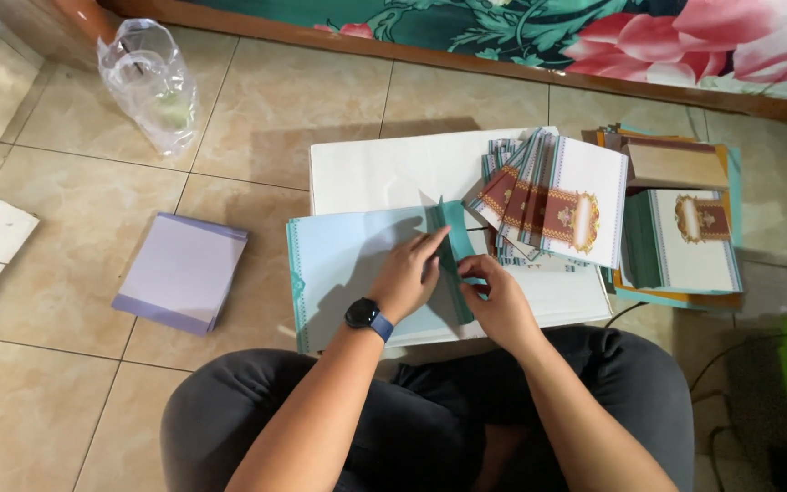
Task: The person sorts and stacks paper invitations and matching envelopes while sitting on the floor. They fold envelopes, place invitations inside, and group the completed items into a larger pile.
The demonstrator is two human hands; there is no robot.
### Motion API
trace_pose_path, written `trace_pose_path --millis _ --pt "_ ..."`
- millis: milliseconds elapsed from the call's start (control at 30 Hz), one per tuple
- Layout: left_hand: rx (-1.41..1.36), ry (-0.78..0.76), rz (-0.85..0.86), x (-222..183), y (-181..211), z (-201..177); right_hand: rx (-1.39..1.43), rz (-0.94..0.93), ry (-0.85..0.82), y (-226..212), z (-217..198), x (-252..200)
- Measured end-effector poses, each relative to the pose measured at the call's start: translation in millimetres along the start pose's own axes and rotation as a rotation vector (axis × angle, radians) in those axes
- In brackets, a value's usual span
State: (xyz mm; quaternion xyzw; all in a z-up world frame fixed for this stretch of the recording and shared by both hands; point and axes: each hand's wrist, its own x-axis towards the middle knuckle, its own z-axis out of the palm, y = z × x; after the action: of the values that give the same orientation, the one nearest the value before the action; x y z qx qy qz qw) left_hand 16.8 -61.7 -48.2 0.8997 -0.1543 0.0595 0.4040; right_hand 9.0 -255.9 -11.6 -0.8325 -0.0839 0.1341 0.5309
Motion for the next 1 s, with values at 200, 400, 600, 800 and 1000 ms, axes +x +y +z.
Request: trace_pose_path --millis 200,400,600,800,1000 --pt "0.182 -0.077 0.046 2 -16 17 0.044 0.067 -0.007 -27 -6 -5" --pt "0.194 -0.069 0.039 1 -20 20 -0.015 -0.013 0.074 -6 -6 0" --pt "0.091 0.012 -0.031 3 -13 10 -0.599 -0.379 0.199 -17 -10 -2" --pt "0.440 -0.033 -0.083 -2 13 -11 -1.232 -0.277 -0.007 0 -1 -13" --pt "0.465 -0.119 -0.118 -3 14 -13 -1.137 -0.485 -0.079 20 10 -1"
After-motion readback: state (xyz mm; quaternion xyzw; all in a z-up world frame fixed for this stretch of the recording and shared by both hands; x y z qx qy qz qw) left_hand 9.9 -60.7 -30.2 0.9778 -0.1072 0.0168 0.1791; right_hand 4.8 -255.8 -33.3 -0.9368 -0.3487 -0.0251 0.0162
